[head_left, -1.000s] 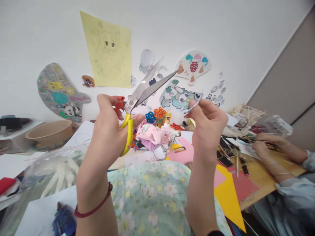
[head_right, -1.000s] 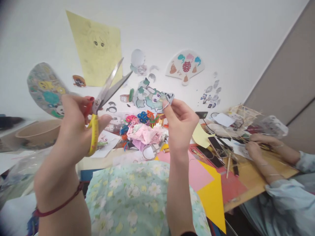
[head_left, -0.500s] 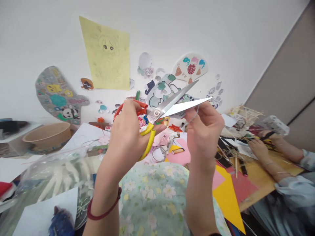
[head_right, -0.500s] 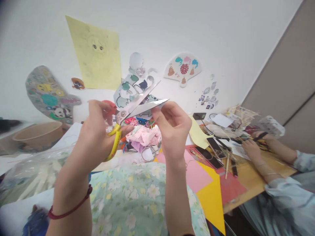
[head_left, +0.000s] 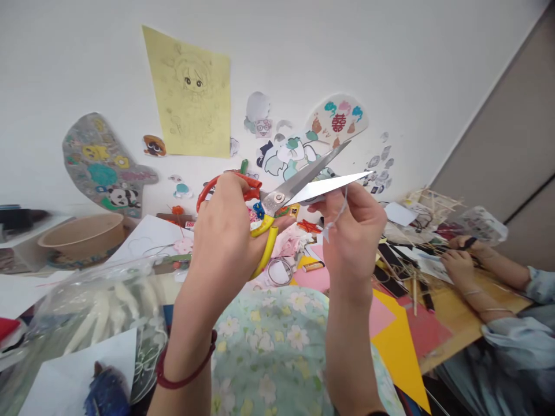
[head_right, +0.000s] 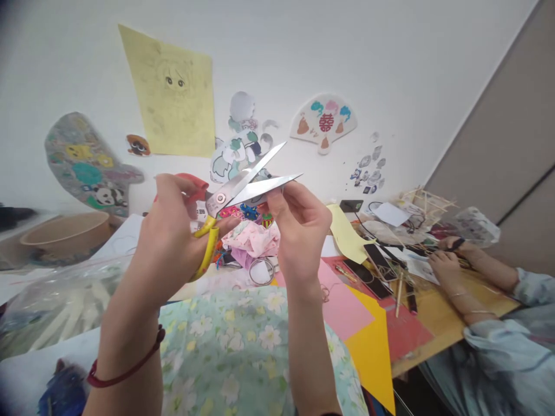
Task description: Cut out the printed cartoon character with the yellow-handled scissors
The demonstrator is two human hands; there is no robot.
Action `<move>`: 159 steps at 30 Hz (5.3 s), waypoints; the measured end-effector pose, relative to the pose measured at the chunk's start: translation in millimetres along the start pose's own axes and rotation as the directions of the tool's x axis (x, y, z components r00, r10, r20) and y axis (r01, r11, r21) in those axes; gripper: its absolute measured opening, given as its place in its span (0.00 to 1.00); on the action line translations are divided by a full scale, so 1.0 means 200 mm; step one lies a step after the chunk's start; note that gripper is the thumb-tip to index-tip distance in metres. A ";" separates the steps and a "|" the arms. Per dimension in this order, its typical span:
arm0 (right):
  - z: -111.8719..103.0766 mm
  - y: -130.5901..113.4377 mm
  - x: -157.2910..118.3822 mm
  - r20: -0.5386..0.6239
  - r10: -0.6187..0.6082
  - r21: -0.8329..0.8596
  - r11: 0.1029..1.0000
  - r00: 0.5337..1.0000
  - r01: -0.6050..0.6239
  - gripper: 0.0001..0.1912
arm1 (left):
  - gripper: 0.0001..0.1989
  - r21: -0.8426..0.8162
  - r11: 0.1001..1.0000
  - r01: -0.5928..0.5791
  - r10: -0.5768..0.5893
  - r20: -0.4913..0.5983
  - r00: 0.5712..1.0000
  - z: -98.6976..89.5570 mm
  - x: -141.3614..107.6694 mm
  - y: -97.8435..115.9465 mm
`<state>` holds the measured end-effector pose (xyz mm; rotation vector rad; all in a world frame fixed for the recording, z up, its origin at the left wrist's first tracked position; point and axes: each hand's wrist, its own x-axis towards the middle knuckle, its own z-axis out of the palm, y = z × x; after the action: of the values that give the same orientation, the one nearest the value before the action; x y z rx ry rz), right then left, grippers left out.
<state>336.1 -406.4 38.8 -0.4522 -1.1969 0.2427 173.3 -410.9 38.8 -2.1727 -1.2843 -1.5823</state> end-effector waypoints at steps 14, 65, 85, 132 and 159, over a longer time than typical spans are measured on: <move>0.00 -0.01 -0.02 0.046 -0.016 0.005 1.000 0.999 0.016 0.05 | 0.26 -0.135 0.990 -0.033 0.039 0.042 0.998 0.01 0.00 -0.02; 0.01 -0.04 -0.02 0.040 0.018 0.000 1.000 0.999 -0.018 0.02 | 0.24 -0.146 0.989 -0.014 0.029 0.105 0.994 -0.01 -0.01 -0.01; -0.03 -0.04 0.00 0.091 0.011 -0.023 1.000 0.996 -0.009 0.03 | 0.24 -0.089 0.996 -0.006 0.017 0.125 0.992 -0.02 -0.02 -0.04; -0.04 -0.03 0.03 -0.054 -0.283 -0.122 0.954 0.958 0.275 0.07 | 0.31 -0.270 0.961 0.056 -0.026 0.113 0.993 -0.08 -0.05 0.01; -0.05 -0.09 0.01 0.132 -0.303 0.002 0.952 0.944 0.306 0.10 | 0.28 -0.349 0.937 0.006 0.043 0.131 0.990 -0.05 -0.04 0.01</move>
<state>344.4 -423.9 46.1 -0.2641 -1.3804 -0.0062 168.3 -422.2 37.4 -2.5341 -1.0776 -1.7982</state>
